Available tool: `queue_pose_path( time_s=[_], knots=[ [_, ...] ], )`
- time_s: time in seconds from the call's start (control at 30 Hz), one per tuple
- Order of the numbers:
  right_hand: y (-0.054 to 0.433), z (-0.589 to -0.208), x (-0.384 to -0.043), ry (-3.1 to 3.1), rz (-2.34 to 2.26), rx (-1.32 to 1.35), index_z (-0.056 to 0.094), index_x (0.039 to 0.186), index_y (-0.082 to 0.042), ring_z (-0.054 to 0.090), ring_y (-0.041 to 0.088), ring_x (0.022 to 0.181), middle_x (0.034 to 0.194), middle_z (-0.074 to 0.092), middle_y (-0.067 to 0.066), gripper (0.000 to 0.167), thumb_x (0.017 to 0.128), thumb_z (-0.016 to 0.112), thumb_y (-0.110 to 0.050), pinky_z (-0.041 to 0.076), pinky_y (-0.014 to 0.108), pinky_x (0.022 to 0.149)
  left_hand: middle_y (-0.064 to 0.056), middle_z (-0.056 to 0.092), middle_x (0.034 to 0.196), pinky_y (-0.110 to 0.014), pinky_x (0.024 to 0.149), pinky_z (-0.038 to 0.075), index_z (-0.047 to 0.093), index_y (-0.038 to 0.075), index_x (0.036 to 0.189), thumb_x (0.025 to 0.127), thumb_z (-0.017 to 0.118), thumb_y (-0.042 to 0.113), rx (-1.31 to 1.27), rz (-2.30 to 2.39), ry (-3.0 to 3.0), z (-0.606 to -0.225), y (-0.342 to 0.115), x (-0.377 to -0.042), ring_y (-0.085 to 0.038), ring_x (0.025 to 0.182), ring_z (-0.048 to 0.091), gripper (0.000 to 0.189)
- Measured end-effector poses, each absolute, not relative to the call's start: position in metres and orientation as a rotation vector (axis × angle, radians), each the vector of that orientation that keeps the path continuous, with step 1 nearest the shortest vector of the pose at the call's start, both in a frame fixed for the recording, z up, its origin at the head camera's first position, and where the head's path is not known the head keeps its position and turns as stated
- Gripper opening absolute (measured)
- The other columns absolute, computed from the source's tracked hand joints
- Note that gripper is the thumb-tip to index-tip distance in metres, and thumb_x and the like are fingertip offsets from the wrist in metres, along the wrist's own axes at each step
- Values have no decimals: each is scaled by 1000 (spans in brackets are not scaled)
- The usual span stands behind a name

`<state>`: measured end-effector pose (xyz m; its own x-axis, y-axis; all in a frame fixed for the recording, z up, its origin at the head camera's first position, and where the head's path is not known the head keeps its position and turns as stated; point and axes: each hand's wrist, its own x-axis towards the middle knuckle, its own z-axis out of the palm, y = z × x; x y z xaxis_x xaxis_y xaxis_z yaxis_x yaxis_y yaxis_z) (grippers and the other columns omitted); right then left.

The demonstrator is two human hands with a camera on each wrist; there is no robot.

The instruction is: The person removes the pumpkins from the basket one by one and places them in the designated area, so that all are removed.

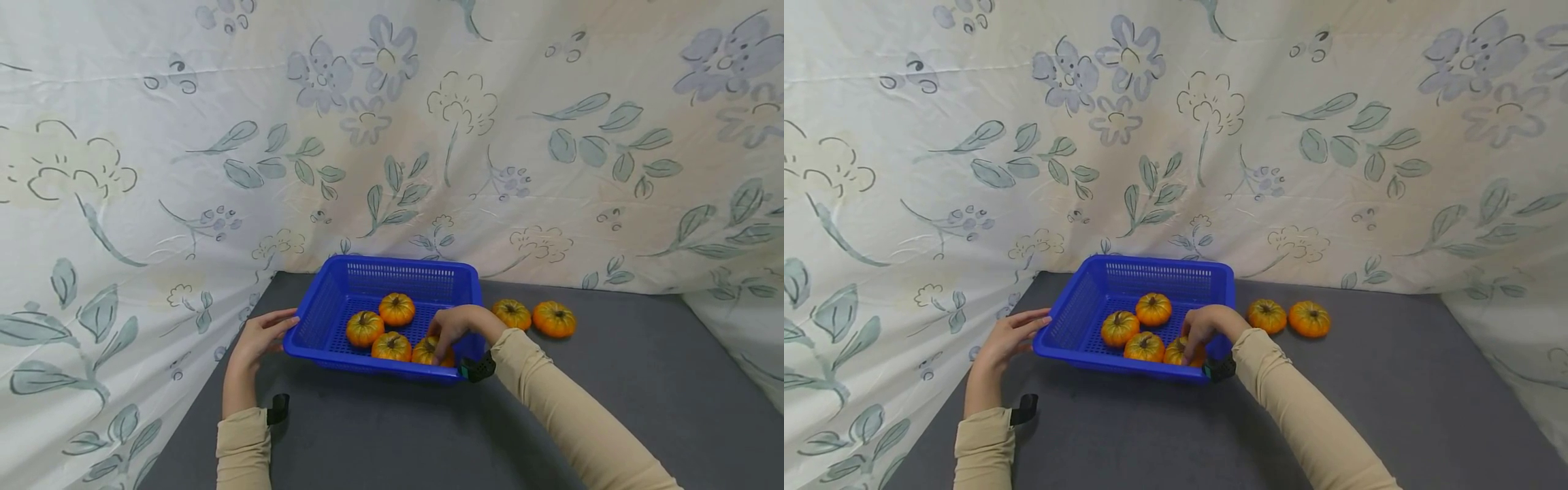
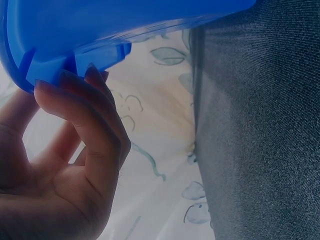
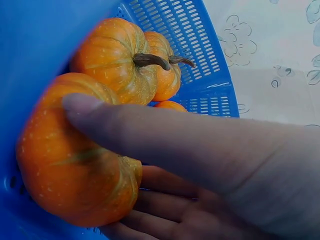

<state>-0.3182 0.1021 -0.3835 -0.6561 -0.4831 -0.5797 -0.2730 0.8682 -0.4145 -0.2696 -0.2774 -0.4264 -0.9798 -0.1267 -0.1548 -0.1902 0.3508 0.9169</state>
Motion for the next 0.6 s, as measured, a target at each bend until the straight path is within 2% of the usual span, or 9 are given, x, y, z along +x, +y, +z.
queue_pose_path(
  time_s=[0.3,0.6],
  knots=[
    [102,-384,-317,2326,-382,-552,58,134,-6,50,29,130,139,55,12,65,79,81,-31,41,47,108,-17,59,136,-27,74,55,54,8,140,92,66,42,-308,1709,2549,-425,-275,-269,-7,92,67,60],
    [104,-383,-316,2343,-466,-539,62,129,-5,58,24,120,134,60,12,56,80,81,-25,47,43,102,-14,63,131,-28,74,55,54,8,139,91,67,42,-311,1710,2546,-425,-276,-267,-7,90,67,60]
  ],
)
